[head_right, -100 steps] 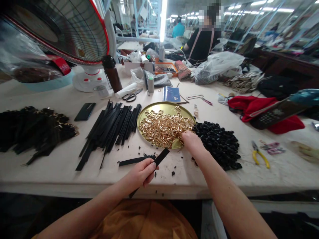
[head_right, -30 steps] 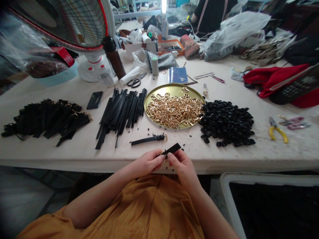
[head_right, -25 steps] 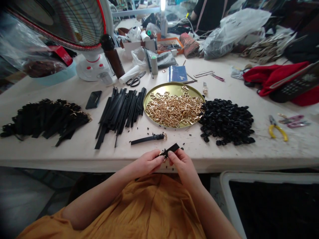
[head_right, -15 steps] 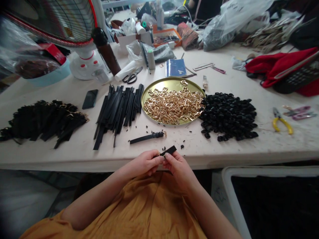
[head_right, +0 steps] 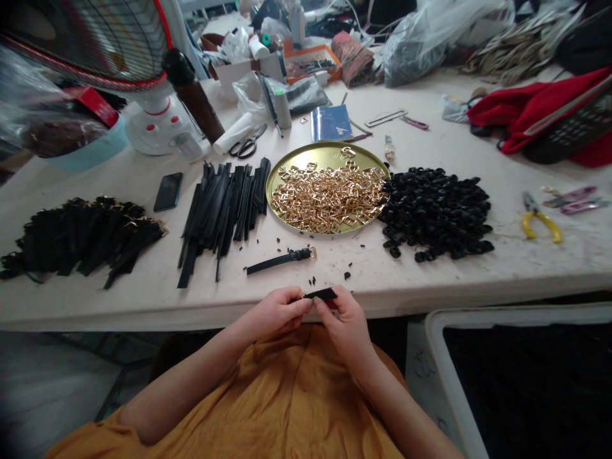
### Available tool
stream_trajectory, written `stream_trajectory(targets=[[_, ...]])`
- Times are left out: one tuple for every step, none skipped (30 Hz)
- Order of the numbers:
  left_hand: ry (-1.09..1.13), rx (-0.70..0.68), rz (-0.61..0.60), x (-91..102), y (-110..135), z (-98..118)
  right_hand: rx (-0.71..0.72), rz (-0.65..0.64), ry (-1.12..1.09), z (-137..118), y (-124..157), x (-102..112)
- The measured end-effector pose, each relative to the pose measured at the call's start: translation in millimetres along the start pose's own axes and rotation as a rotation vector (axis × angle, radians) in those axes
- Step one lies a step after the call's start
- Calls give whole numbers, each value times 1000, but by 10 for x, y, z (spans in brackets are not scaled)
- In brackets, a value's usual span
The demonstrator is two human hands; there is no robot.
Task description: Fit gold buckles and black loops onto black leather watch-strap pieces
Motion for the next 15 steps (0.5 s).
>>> stream_trajectory(targets=[[-1,5,7,-11,15,6,-20,-19,-23,16,5,-7],[-7,3,16,-22,34,27,-63,-57,-80,48,7,-28],[-24,-8,29,-31,54,62,-116,-107,-158,83,11,-59],[-53,-24,49,-36,74,108,-162,-159,-241,109,17,-95],[-92,-42,75,-37,93,158,-187,-195,-306,117,22,-121],[-135,-58,101,-36,108,206,-187,-202,-332,107,22,-127],[-178,-70,122,-35,118,248,-160,-174,-315,82,18,-106],[-212,-73,132,-37,121,278,-116,-123,-259,45,12,-67],[-233,-70,134,-41,119,295,-65,-68,-181,1,9,-23],[-242,-67,128,-45,114,304,-22,-24,-103,-41,7,14],[-241,-70,119,-49,108,311,6,0,-39,-74,6,38],[-235,-81,116,-50,102,319,19,5,-1,-94,2,51],[-229,-99,115,-47,96,329,20,-3,16,-103,-4,56],[-226,-117,115,-43,88,338,16,-12,22,-107,-10,61],[-224,-131,115,-38,75,343,17,-11,26,-111,-16,71]])
Point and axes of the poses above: each hand's wrist, its own y-axis away from the middle knuckle, its own x-axis out of the back of the hand, z = x × y, the point moved 6 cm from there along -y, towards the middle knuckle, and after that the axes turned 9 degrees about -z, right-handed, at the moved point
